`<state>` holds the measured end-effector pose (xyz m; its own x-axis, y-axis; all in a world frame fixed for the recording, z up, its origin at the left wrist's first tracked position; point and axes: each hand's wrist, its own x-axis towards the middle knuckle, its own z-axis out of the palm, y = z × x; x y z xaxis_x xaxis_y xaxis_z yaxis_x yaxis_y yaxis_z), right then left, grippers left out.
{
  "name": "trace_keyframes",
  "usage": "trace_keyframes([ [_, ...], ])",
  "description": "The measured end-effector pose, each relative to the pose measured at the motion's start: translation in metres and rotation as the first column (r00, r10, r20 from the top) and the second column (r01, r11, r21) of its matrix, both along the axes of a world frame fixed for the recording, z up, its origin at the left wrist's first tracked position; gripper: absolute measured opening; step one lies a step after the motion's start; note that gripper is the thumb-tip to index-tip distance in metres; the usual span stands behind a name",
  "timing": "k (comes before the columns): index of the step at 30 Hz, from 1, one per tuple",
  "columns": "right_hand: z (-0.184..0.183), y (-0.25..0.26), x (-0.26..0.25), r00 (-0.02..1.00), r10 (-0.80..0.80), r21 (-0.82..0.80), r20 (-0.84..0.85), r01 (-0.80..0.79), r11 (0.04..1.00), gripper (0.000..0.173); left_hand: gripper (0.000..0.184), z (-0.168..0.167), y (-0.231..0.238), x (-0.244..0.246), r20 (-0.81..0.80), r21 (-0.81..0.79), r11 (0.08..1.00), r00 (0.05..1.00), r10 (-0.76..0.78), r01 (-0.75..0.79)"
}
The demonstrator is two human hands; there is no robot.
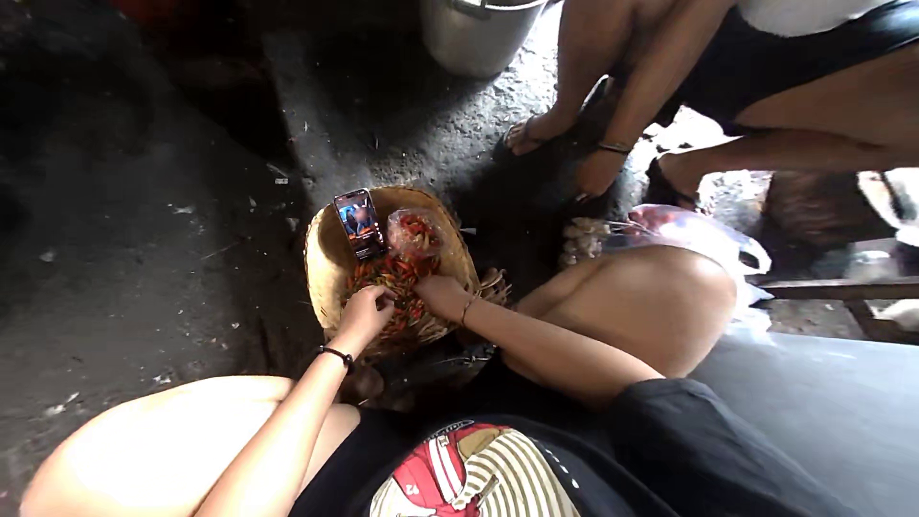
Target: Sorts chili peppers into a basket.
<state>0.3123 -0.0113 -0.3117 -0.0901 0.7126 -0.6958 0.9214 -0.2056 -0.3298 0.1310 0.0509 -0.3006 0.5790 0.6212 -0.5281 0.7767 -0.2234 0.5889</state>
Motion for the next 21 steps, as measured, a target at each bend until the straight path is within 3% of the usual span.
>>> trace_keyframes([
  [3, -0.004, 0.0, -0.001, 1.0, 0.012, -0.063, 0.027, -0.01, 0.998, 0.029, 0.028, -0.002, 0.0, -0.001, -0.003, 0.005, 1.0, 1.0, 0.008, -0.008],
  [11, -0.022, -0.001, 0.006, 0.996, 0.088, 0.026, -0.014, -0.087, 0.996, 0.03, 0.035, 0.002, -0.001, -0.002, -0.017, 0.005, 1.0, 1.0, -0.017, 0.017],
  [15, -0.022, -0.001, 0.009, 0.994, 0.09, 0.094, -0.054, -0.085, 0.992, 0.036, 0.032, 0.003, -0.003, -0.004, 0.071, 0.0, 1.0, 0.997, 0.021, -0.021],
  [18, -0.002, 0.008, 0.009, 0.983, -0.008, 0.118, -0.186, 0.03, 0.993, 0.041, 0.035, -0.001, -0.003, -0.003, 0.142, -0.009, 0.998, 0.988, 0.056, -0.055],
  [21, 0.004, 0.009, 0.01, 0.91, -0.084, 0.187, -0.406, 0.173, 0.967, 0.035, 0.039, -0.002, -0.003, -0.001, 0.166, -0.07, 0.993, 0.981, 0.102, -0.091],
])
